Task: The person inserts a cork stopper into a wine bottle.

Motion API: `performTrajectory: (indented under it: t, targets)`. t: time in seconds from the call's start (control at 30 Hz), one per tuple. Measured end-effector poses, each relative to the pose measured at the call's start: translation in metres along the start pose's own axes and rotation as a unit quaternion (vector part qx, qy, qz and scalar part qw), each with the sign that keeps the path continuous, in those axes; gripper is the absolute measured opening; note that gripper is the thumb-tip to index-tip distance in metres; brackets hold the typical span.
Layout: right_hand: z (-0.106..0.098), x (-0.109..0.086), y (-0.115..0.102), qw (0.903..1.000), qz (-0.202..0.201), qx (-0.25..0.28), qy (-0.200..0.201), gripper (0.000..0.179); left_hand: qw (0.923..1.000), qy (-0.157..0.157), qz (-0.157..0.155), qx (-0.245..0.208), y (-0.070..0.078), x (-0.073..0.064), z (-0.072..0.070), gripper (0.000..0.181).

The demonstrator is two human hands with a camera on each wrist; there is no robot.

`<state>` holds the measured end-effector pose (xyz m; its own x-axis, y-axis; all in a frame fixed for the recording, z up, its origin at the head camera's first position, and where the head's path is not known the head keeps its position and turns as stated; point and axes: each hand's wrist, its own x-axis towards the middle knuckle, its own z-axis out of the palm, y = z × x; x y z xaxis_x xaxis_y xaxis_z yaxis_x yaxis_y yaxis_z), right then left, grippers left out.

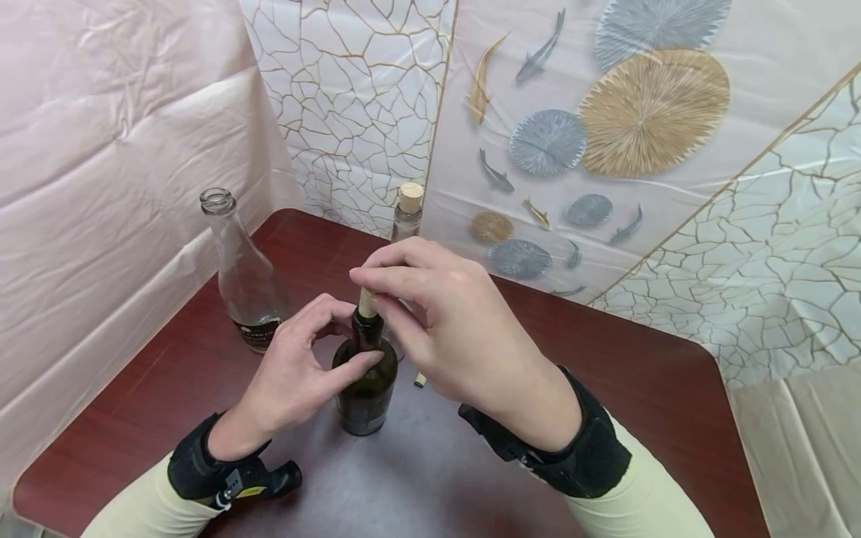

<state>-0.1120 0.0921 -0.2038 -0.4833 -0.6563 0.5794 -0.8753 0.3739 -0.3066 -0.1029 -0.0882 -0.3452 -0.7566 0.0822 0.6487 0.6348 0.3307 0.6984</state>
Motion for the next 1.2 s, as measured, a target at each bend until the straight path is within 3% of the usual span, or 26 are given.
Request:
performTrajectory:
  t: [0.27,0.77,1.2]
  targets:
    - [0.009,-0.003,0.005,0.9999,-0.010,-0.008,-0.006,0.022,1.0000,-0.003,0.001,0.008,-0.002,-0.001,0.000,0.034]
    - [0.020,-0.010,0.006,0.9988,-0.040,-0.023,0.019,0.021,0.9999,-0.002,0.003,0.013,-0.003,-0.001,0.000,0.033]
    - [0.031,-0.013,0.007,0.9940,-0.060,-0.021,0.089,0.021,1.0000,0.001,0.005,0.004,-0.005,-0.002,0.000,0.033]
